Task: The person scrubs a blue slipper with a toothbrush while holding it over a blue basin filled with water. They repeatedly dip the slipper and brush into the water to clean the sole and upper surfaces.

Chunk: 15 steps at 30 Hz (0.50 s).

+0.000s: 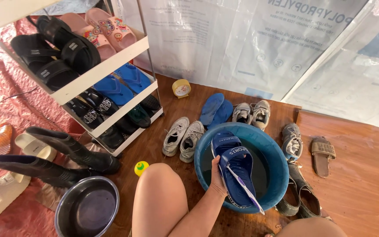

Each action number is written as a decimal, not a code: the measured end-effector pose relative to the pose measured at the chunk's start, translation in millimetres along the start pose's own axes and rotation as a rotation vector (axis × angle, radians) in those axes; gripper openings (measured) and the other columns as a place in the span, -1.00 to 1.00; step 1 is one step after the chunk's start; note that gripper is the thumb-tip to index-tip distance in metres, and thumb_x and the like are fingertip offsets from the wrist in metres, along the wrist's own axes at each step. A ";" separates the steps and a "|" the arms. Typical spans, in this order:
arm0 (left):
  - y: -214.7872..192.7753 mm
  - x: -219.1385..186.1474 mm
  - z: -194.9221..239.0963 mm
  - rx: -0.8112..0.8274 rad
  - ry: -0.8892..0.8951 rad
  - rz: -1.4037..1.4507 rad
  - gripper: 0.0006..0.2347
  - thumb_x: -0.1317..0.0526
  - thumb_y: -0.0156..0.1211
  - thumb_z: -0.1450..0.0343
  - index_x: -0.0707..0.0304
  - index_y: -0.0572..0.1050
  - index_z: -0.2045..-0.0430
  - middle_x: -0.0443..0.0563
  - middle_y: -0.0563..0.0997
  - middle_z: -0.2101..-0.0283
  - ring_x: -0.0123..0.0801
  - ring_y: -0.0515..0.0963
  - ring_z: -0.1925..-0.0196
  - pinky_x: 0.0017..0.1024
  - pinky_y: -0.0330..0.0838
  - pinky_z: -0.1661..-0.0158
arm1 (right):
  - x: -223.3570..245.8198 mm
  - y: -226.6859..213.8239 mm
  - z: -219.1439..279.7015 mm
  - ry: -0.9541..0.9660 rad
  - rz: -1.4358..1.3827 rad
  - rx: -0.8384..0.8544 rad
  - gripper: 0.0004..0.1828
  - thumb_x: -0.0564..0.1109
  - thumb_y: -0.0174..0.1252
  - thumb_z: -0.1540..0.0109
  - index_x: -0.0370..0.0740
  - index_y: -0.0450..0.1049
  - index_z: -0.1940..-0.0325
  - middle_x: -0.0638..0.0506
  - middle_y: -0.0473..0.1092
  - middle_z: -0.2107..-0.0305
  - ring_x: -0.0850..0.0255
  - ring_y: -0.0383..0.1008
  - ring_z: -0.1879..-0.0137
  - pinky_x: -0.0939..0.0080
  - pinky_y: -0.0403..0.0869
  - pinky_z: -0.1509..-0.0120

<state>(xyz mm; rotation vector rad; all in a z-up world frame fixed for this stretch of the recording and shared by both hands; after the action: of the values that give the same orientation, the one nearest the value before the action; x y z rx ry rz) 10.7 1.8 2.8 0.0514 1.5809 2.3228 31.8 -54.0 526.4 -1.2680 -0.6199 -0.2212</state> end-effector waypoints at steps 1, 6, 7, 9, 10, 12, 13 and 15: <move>0.0 -1.1 2.6 0.002 0.005 0.000 -0.35 -0.26 0.22 -0.17 0.16 0.52 -0.06 0.23 0.63 0.07 -0.01 0.58 -0.02 -0.09 0.49 -0.08 | -11.0 14.8 -13.5 -0.001 -0.002 -0.001 -0.38 0.19 0.13 -0.22 0.13 0.35 -0.37 0.11 0.23 -0.40 0.15 0.30 -0.46 -0.05 0.39 -0.33; -0.4 7.2 15.6 0.000 -0.060 0.221 -0.53 -0.12 0.39 -0.22 0.29 0.69 0.19 0.30 0.72 0.11 0.07 0.70 0.14 -0.16 0.56 -0.07 | -70.0 67.0 -44.7 0.021 -0.001 0.001 -0.35 0.21 0.12 -0.22 0.09 0.31 -0.39 0.06 0.23 -0.39 0.10 0.29 -0.46 -0.08 0.38 -0.34; -7.6 9.2 10.7 -0.003 -0.065 0.227 -0.53 -0.12 0.39 -0.22 0.29 0.69 0.19 0.30 0.72 0.11 0.07 0.70 0.14 -0.16 0.56 -0.07 | -80.6 71.3 -43.5 0.031 0.000 0.004 -0.34 0.22 0.12 -0.22 0.08 0.30 -0.40 0.04 0.23 -0.39 0.09 0.29 -0.46 -0.09 0.37 -0.35; -22.7 12.2 2.3 0.012 -0.062 0.192 -0.52 -0.14 0.38 -0.24 0.28 0.69 0.18 0.29 0.72 0.10 0.03 0.71 0.14 -0.18 0.57 -0.05 | -101.7 81.6 -40.9 0.050 -0.002 0.013 -0.32 0.23 0.12 -0.22 0.07 0.29 -0.41 0.02 0.23 -0.39 0.07 0.29 -0.46 -0.10 0.37 -0.35; -9.7 11.2 14.5 0.005 -0.065 0.198 -0.52 -0.14 0.38 -0.24 0.28 0.69 0.18 0.29 0.72 0.10 0.03 0.71 0.14 -0.18 0.57 -0.05 | -110.0 87.4 -38.5 0.059 -0.003 0.020 -0.31 0.23 0.12 -0.22 0.06 0.28 -0.41 0.01 0.22 -0.39 0.06 0.28 -0.46 -0.11 0.37 -0.35; 19.9 7.2 37.1 0.019 -0.043 0.167 -0.52 -0.15 0.38 -0.24 0.25 0.68 0.17 0.28 0.72 0.10 0.00 0.71 0.14 -0.20 0.58 -0.02 | -125.3 97.1 -33.0 0.077 -0.002 0.029 -0.30 0.24 0.12 -0.22 0.04 0.26 -0.42 -0.01 0.22 -0.39 0.04 0.28 -0.46 -0.13 0.36 -0.36; 21.6 9.7 40.7 0.020 -0.043 0.169 -0.52 -0.15 0.38 -0.24 0.25 0.68 0.17 0.28 0.72 0.10 0.00 0.71 0.14 -0.20 0.58 -0.02 | -130.6 98.8 -29.3 0.081 -0.002 0.028 -0.29 0.25 0.12 -0.22 0.03 0.25 -0.42 -0.02 0.22 -0.39 0.03 0.28 -0.46 -0.13 0.36 -0.36; 24.7 11.7 49.6 0.008 -0.026 0.168 -0.56 -0.10 0.38 -0.23 0.27 0.69 0.21 0.30 0.72 0.13 0.01 0.71 0.17 -0.20 0.60 0.02 | -138.5 101.9 -21.2 0.085 -0.004 0.025 -0.27 0.26 0.11 -0.22 0.02 0.24 -0.43 -0.05 0.22 -0.38 0.01 0.28 -0.45 -0.15 0.35 -0.37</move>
<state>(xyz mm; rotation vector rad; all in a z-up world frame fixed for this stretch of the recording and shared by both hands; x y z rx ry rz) 4.0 41.6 42.6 0.2235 1.6295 2.4303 -25.6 -67.5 363.5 -1.2271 -0.5514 -0.2688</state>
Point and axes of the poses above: each hand's wrist, its own z-axis away from the middle knuckle, its own y-axis out of the palm, x = y × z, the point moved 5 cm from there along -z, towards the middle knuckle
